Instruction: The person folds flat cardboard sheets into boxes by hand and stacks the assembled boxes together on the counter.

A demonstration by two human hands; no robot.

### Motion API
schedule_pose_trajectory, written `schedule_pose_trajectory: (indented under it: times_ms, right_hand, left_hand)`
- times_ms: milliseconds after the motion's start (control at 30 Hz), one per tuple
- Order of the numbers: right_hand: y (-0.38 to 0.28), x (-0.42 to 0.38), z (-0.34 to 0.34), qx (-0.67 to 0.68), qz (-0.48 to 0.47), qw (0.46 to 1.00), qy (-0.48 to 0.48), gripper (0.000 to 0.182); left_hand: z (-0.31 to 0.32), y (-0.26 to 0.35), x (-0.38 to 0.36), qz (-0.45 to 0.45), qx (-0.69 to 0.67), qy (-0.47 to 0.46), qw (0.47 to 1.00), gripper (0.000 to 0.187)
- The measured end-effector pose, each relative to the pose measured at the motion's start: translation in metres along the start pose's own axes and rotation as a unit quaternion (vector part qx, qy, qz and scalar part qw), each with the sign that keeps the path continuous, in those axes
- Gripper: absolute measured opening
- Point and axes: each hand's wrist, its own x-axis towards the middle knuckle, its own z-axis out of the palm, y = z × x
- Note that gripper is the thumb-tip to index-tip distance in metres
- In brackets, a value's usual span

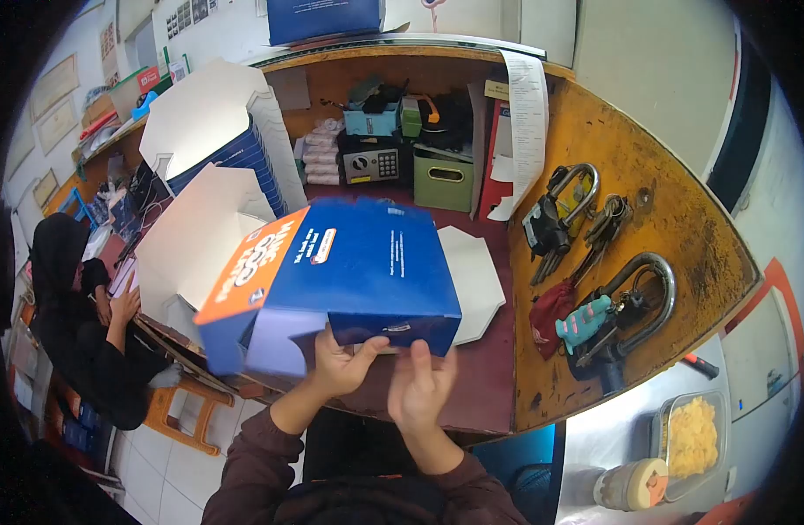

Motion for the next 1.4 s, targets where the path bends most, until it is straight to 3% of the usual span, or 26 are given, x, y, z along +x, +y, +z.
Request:
schedule_pose_trajectory:
  times_ms: [33,67,167,233,300,367,400,433,500,600,667,700,767,800,867,900,933,967,1033,1100,1133,1167,1200,1267,1333,1400]
  right_hand:
    - [-0.002,-0.001,-0.002,0.094,0.129,0.987,-0.019,0.020]
    - [-0.004,-0.001,-0.004,0.185,0.254,0.949,-0.038,0.021]
    - [-0.013,0.012,-0.022,0.244,0.299,0.914,-0.128,0.015]
    - [-0.016,0.013,-0.017,0.283,0.271,0.904,-0.169,0.027]
    - [-0.022,0.009,-0.005,0.013,0.085,0.990,-0.107,0.039]
    - [-0.014,0.005,-0.024,-0.027,0.051,0.989,-0.136,0.050]
    - [-0.012,0.000,-0.020,-0.012,-0.021,0.992,-0.124,0.050]
    - [-0.012,-0.004,-0.013,0.006,-0.093,0.989,-0.113,0.050]
    - [-0.005,-0.021,-0.002,0.030,-0.037,0.988,-0.147,0.056]
    - [0.029,-0.039,-0.015,0.017,0.010,0.990,-0.139,0.058]
    - [0.034,-0.030,-0.029,-0.247,-0.039,0.942,-0.224,0.058]
    - [0.037,-0.024,-0.036,-0.247,-0.038,0.942,-0.226,0.058]
    - [0.039,-0.007,-0.047,-0.398,-0.180,0.814,-0.384,0.053]
    - [0.028,0.000,-0.046,-0.396,-0.172,0.803,-0.411,0.048]
    - [0.012,0.009,-0.059,-0.399,0.010,0.873,-0.279,0.041]
    - [0.009,0.027,-0.079,-0.155,0.155,0.945,-0.243,0.049]
    - [0.005,0.045,-0.098,0.100,0.275,0.945,-0.148,0.063]
    - [-0.019,0.055,-0.071,0.227,0.328,0.874,-0.278,0.063]
    - [-0.019,0.056,-0.096,0.027,0.293,0.929,-0.224,0.057]
    - [-0.024,0.067,-0.086,-0.185,0.261,0.894,-0.314,0.045]
    - [-0.019,0.059,-0.066,-0.055,0.286,0.933,-0.212,0.033]
    - [-0.014,0.049,-0.054,-0.055,0.286,0.932,-0.213,0.033]
    - [-0.008,0.040,-0.044,-0.050,0.243,0.954,-0.170,0.030]
    - [0.008,0.022,-0.031,-0.031,0.166,0.975,-0.141,0.027]
    - [0.014,0.014,-0.035,-0.059,0.076,0.972,-0.215,0.029]
    - [0.018,0.009,-0.031,-0.072,0.015,0.964,-0.254,0.030]
  left_hand:
    - [-0.002,-0.003,-0.002,0.001,0.065,-0.013,0.998,0.019]
    - [-0.009,-0.004,-0.003,-0.075,0.022,-0.061,0.995,0.031]
    - [-0.020,0.009,0.000,-0.037,-0.019,-0.057,0.997,0.046]
    - [-0.033,0.006,0.003,-0.053,-0.342,-0.020,0.938,0.063]
    - [-0.043,0.025,0.010,-0.083,-0.556,-0.048,0.825,0.071]
    - [-0.042,0.030,0.007,-0.126,-0.517,0.014,0.847,0.066]
    - [-0.038,0.033,0.005,-0.134,-0.302,0.008,0.944,0.065]
    - [-0.032,0.034,0.004,-0.136,-0.069,0.003,0.988,0.064]
    - [-0.010,0.024,-0.007,-0.095,-0.221,0.086,0.967,0.057]
    - [-0.002,0.018,-0.006,-0.078,-0.300,0.119,0.943,0.050]
    - [-0.009,0.023,0.000,-0.196,-0.354,0.098,0.909,0.046]
    - [-0.013,0.029,0.004,-0.196,-0.355,0.100,0.909,0.046]
    - [-0.027,0.043,0.014,-0.347,-0.409,0.100,0.838,0.044]
    - [-0.041,0.033,0.017,-0.363,-0.399,0.084,0.838,0.041]
    - [-0.079,0.010,0.019,-0.386,-0.383,0.017,0.839,0.045]
    - [-0.096,0.004,0.020,-0.398,-0.364,-0.023,0.842,0.047]
    - [-0.107,0.005,0.022,-0.398,-0.364,-0.022,0.842,0.047]
    - [-0.116,0.006,0.024,-0.363,-0.273,-0.064,0.888,0.049]
    - [-0.119,0.005,0.025,-0.325,-0.179,-0.108,0.922,0.051]
    - [-0.118,0.003,0.022,-0.281,-0.212,-0.016,0.936,0.060]
    - [-0.120,-0.010,0.021,-0.141,-0.345,-0.098,0.923,0.061]
    - [-0.119,-0.024,0.014,-0.140,-0.345,-0.097,0.923,0.061]
    - [-0.117,-0.039,0.002,-0.117,-0.123,-0.152,0.974,0.065]
    - [-0.093,-0.032,-0.018,-0.146,0.029,-0.196,0.969,0.067]
    - [-0.056,-0.012,-0.023,-0.202,-0.051,-0.187,0.960,0.066]
    - [-0.036,-0.008,-0.023,-0.178,-0.280,-0.163,0.929,0.061]
